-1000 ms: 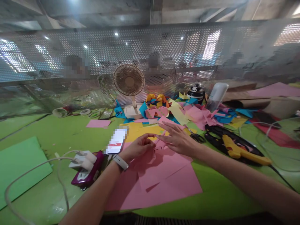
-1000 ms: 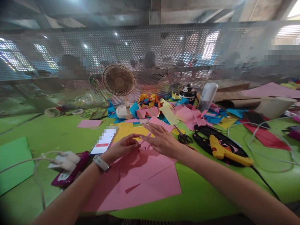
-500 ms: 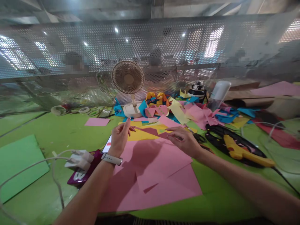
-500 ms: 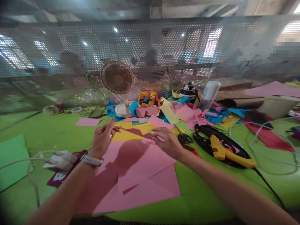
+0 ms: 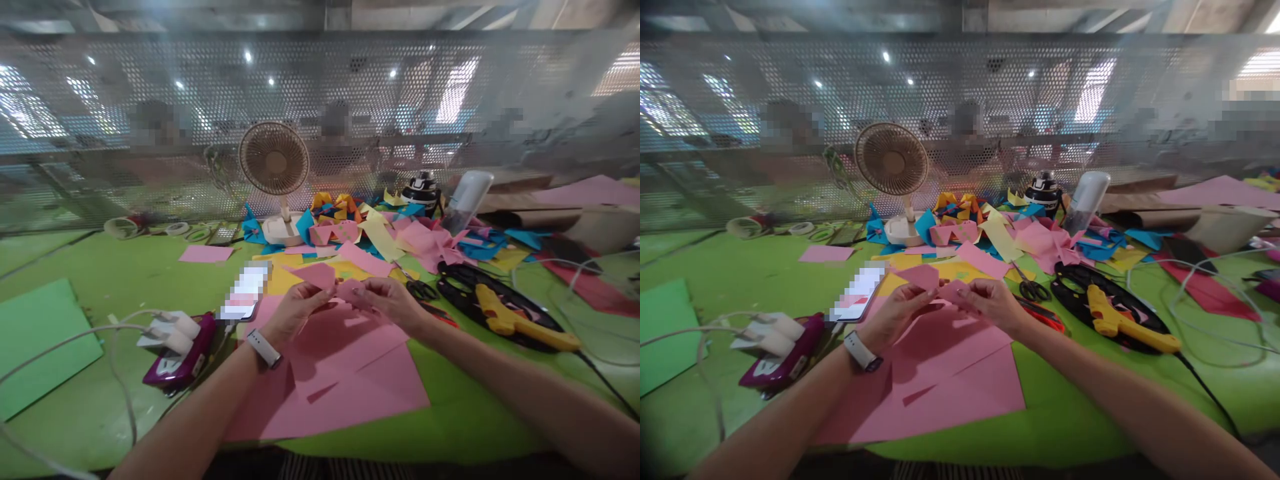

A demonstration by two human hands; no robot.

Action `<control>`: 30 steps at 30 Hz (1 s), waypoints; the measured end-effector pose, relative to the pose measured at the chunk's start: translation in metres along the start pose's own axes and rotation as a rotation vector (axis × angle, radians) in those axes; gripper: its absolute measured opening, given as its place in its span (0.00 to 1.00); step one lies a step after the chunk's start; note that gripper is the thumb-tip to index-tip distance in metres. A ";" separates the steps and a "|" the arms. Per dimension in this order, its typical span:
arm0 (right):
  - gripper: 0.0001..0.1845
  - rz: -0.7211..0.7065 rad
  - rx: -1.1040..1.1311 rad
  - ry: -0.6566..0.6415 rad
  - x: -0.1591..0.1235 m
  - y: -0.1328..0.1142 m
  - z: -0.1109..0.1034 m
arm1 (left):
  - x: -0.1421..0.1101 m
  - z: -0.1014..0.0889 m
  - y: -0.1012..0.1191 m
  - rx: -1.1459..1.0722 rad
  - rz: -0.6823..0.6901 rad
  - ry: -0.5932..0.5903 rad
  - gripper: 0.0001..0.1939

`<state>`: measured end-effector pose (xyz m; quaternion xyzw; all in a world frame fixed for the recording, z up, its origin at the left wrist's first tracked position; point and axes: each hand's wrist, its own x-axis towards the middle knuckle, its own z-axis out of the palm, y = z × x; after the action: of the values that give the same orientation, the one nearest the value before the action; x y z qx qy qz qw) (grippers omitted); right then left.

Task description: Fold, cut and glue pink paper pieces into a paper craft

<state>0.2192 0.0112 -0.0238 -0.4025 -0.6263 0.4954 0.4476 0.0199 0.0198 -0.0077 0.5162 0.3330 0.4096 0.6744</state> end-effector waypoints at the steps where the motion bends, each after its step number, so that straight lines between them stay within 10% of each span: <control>1: 0.18 -0.002 -0.008 -0.010 -0.001 -0.001 0.002 | 0.000 0.000 -0.001 0.017 -0.002 0.003 0.09; 30: 0.16 0.085 0.066 -0.116 -0.003 0.001 -0.003 | -0.001 -0.004 -0.005 -0.066 -0.005 0.162 0.11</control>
<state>0.2225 0.0093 -0.0248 -0.3845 -0.6166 0.5568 0.4024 0.0173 0.0201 -0.0131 0.4581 0.3744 0.4591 0.6628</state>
